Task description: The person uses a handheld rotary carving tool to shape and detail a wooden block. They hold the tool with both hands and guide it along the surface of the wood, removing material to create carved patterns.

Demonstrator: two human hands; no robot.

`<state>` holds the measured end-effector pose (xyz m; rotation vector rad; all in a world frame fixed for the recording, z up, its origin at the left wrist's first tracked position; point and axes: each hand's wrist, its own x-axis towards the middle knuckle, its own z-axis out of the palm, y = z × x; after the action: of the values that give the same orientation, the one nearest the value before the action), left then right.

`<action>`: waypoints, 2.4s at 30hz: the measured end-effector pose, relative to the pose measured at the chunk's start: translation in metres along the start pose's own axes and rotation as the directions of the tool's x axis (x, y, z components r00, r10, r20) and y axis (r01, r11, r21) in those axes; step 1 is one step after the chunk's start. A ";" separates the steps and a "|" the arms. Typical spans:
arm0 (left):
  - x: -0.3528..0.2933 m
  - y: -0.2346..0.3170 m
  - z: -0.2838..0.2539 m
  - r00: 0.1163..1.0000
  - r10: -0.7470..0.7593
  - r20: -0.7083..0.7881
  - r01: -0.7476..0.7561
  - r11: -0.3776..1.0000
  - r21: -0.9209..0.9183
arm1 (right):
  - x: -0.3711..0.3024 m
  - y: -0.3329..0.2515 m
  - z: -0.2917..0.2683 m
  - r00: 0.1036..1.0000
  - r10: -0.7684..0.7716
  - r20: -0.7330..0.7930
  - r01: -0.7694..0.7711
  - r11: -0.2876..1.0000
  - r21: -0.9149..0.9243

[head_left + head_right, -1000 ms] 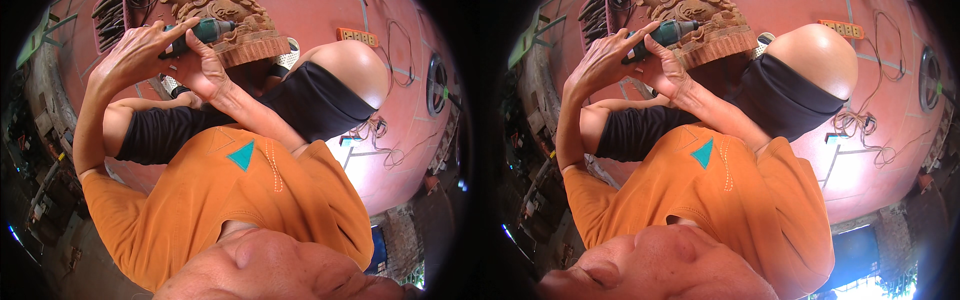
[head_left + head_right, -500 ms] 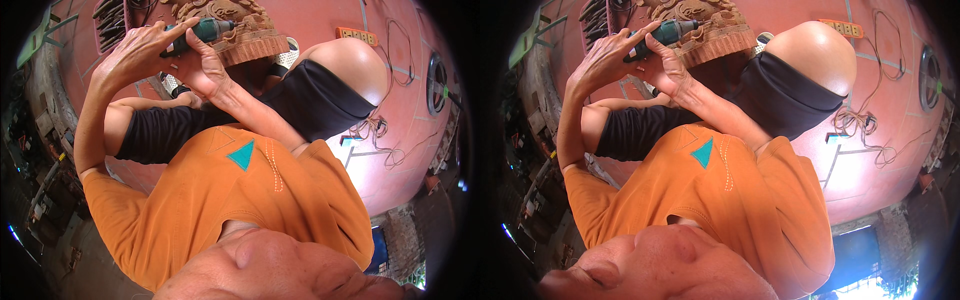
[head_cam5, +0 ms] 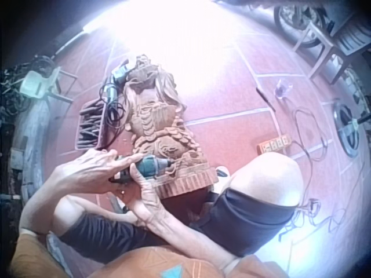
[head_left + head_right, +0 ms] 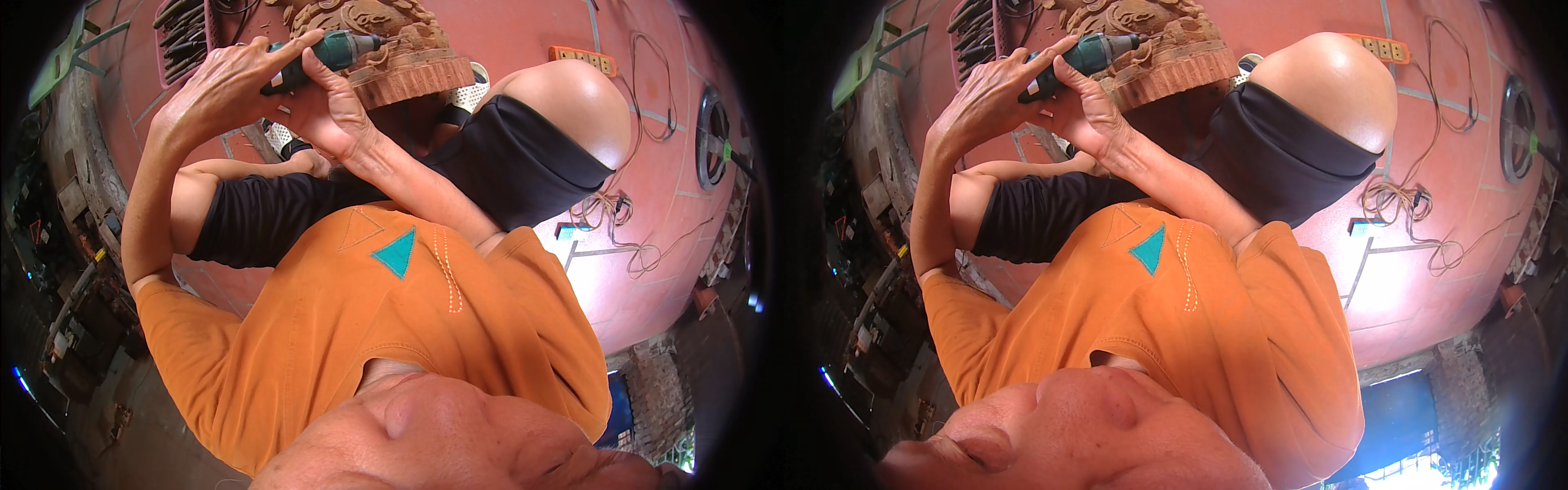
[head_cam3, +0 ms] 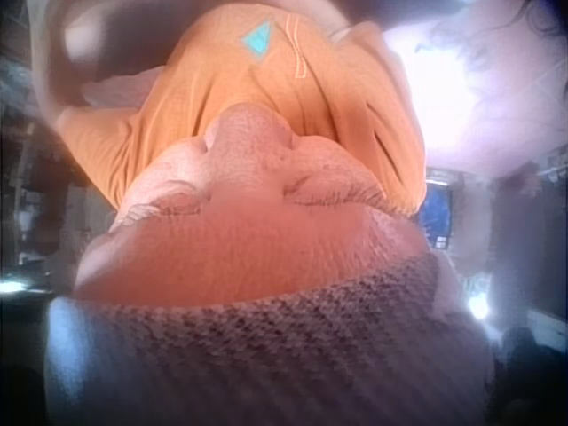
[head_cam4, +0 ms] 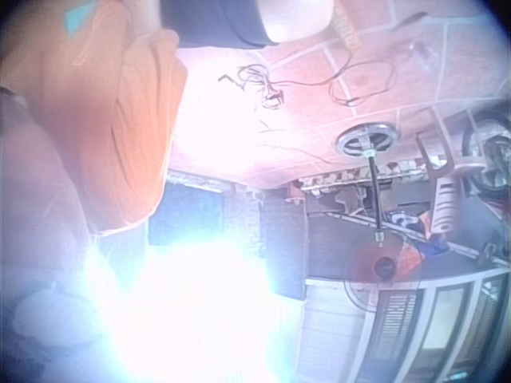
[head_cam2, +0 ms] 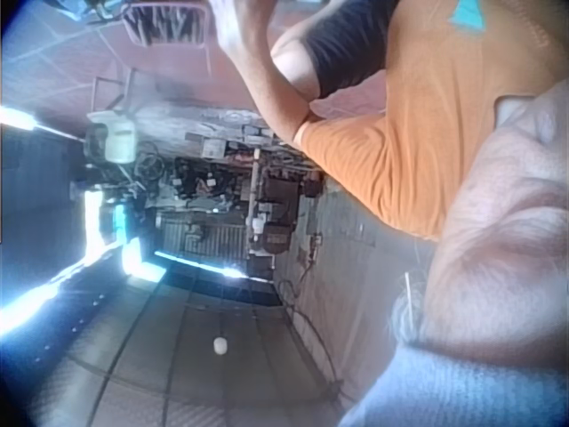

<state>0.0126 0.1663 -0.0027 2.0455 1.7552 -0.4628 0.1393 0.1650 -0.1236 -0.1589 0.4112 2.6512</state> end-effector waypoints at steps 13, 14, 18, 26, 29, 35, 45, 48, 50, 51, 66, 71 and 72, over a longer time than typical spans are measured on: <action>-0.001 -0.008 0.011 0.999 0.020 -0.026 -0.020 1.000 0.001 | 0.000 0.002 -0.003 1.000 0.014 0.001 -0.014 1.000 0.013; -0.001 -0.008 0.011 1.000 0.022 -0.015 -0.022 1.000 -0.001 | 0.000 0.002 -0.003 1.000 0.012 0.000 -0.012 1.000 0.012; -0.002 -0.008 0.011 0.999 0.031 -0.019 -0.030 1.000 0.007 | 0.000 0.002 -0.003 1.000 0.013 0.000 -0.013 1.000 0.016; -0.003 -0.007 0.010 0.999 0.027 -0.018 -0.027 1.000 0.013 | -0.001 0.002 -0.002 1.000 0.020 0.011 -0.020 1.000 0.010; -0.002 -0.006 0.009 1.000 0.026 -0.014 -0.026 1.000 0.014 | 0.001 0.002 -0.007 0.999 0.038 0.022 -0.038 0.999 0.018; -0.003 -0.007 0.009 0.999 0.033 -0.011 -0.033 0.999 0.008 | 0.000 0.001 -0.006 0.998 0.047 0.035 -0.047 0.999 -0.004; -0.003 -0.005 0.007 0.999 0.034 -0.013 -0.033 0.999 0.017 | -0.002 0.001 -0.004 0.999 0.041 0.036 -0.040 0.999 -0.007; -0.003 -0.004 0.006 1.000 0.026 -0.002 -0.026 0.999 0.019 | -0.003 0.002 0.000 1.000 0.029 0.008 -0.029 1.000 -0.003; -0.003 -0.004 0.007 1.000 0.022 0.001 -0.022 1.000 0.021 | -0.002 0.002 0.000 1.000 0.024 -0.005 -0.024 1.000 -0.001; -0.002 -0.004 0.007 1.000 0.019 0.002 -0.019 1.000 0.017 | -0.002 0.002 -0.001 1.000 0.026 -0.004 -0.026 1.000 -0.002; -0.002 0.000 0.000 1.000 0.012 0.007 -0.012 1.000 0.021 | 0.001 0.002 -0.005 0.999 0.035 0.041 -0.036 0.999 0.019; -0.003 0.001 0.002 1.000 0.022 -0.005 -0.022 0.999 0.024 | 0.001 0.002 -0.009 0.997 0.067 0.048 -0.069 0.997 0.034; -0.003 0.000 0.003 1.000 0.010 0.011 -0.010 1.000 0.019 | 0.001 0.003 -0.010 0.997 0.066 0.048 -0.067 0.997 0.037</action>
<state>0.0118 0.1620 -0.0034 2.0594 1.7400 -0.4889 0.1374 0.1603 -0.1323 -0.0726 0.4597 2.7045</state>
